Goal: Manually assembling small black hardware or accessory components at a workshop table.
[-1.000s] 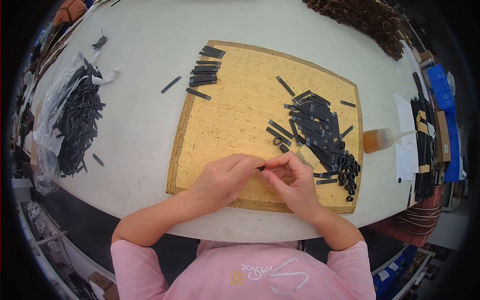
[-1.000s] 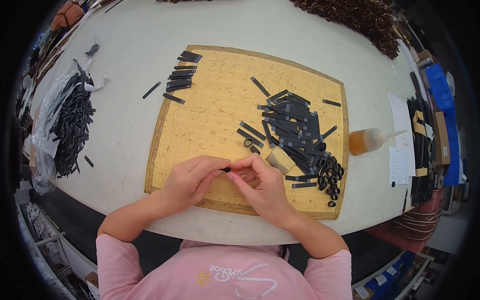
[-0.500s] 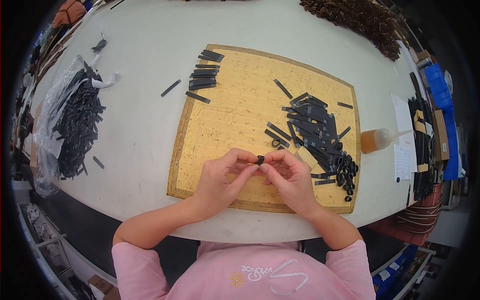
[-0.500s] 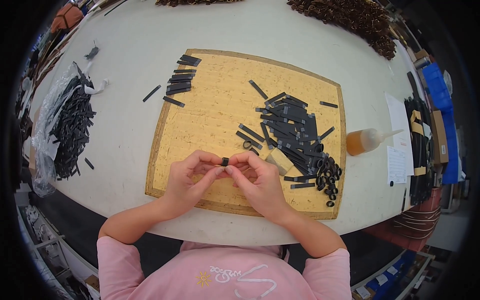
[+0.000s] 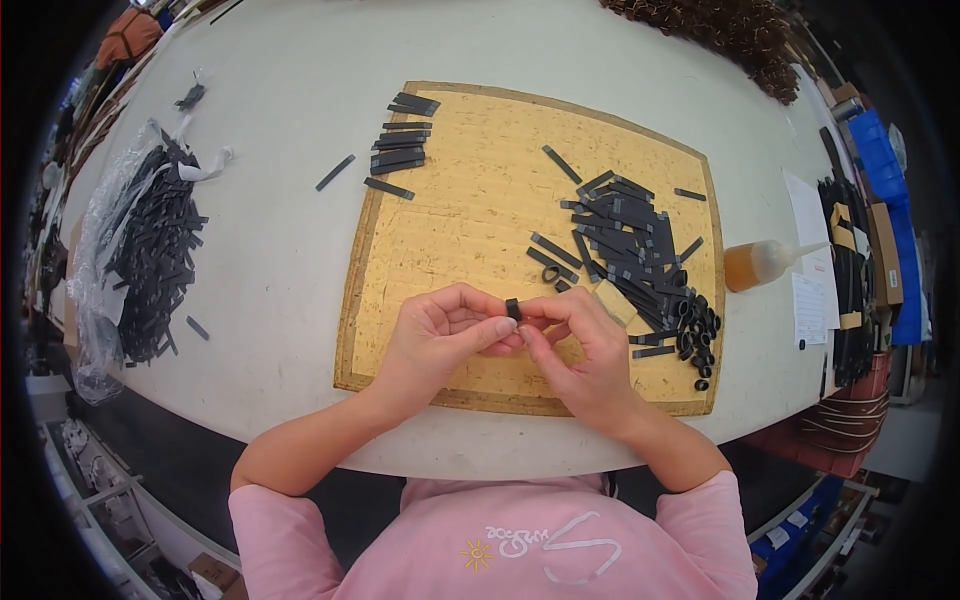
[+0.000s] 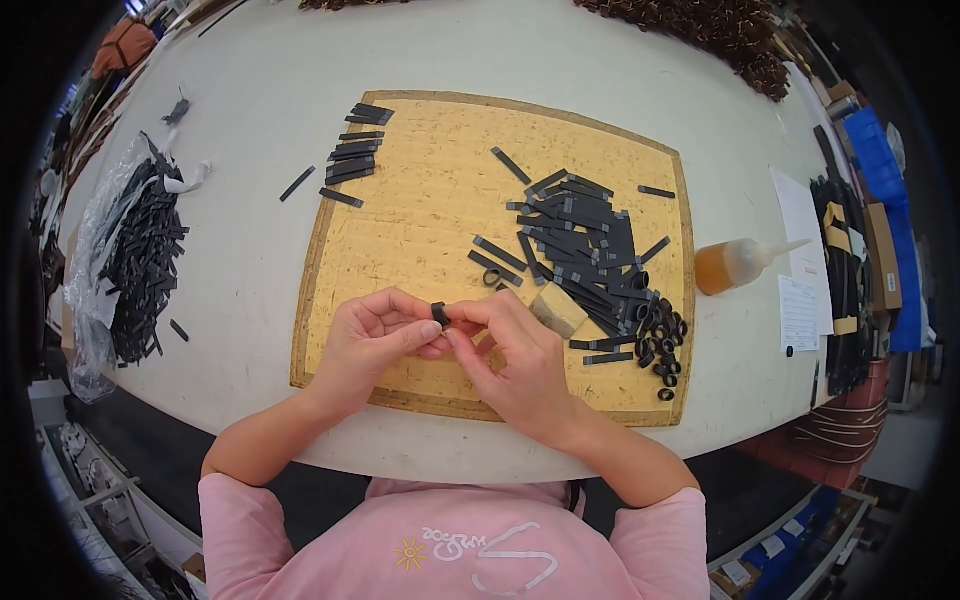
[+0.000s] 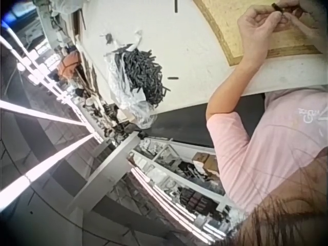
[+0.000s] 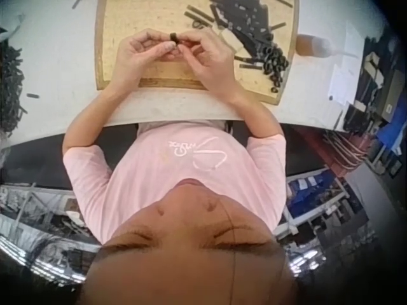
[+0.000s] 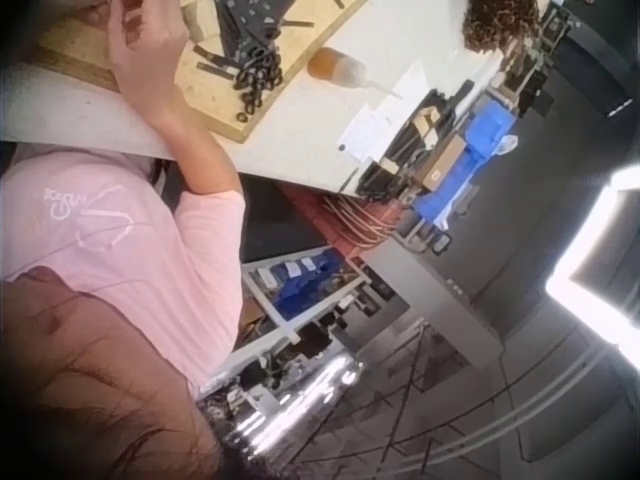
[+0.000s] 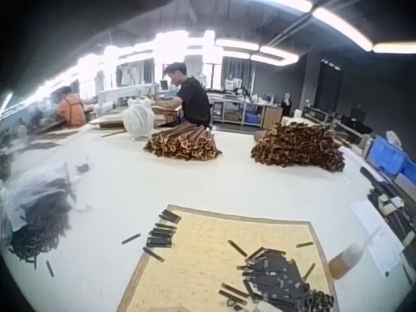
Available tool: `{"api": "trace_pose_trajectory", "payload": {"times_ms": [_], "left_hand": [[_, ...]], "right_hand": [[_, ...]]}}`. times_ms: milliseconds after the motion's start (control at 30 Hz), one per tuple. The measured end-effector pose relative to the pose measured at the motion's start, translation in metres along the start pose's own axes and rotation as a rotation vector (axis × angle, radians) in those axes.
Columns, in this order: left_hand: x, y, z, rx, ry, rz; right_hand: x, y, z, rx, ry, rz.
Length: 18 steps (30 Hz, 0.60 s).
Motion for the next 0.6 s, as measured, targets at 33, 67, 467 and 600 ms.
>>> {"api": "trace_pose_trajectory", "payload": {"times_ms": [33,67,467,600], "left_hand": [[0.0012,0.0004,-0.0012,-0.002,-0.001,0.001],[0.0031,0.0007,-0.0033,-0.005,0.010,-0.007],[0.0069,0.0004,0.0035,0.013,0.016,-0.018],[0.0084,0.0022,0.0054,0.027,-0.016,-0.027]], "right_hand": [[-0.0002,-0.0005,0.0018,-0.025,0.000,-0.003],[-0.0005,-0.0008,0.0029,-0.049,0.002,-0.006],[-0.0018,-0.0015,0.0025,-0.293,0.206,-0.067],[-0.0055,-0.0028,-0.0005,-0.314,0.198,-0.035]]}}
Point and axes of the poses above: each hand's wrist, its own y-axis away from the middle knuckle, its own x-axis out of the palm, z = x × y, the point moved 3 cm from there along -y, towards the middle knuckle, and after that the axes turned 2 degrees about -x, right-handed, at the moved point
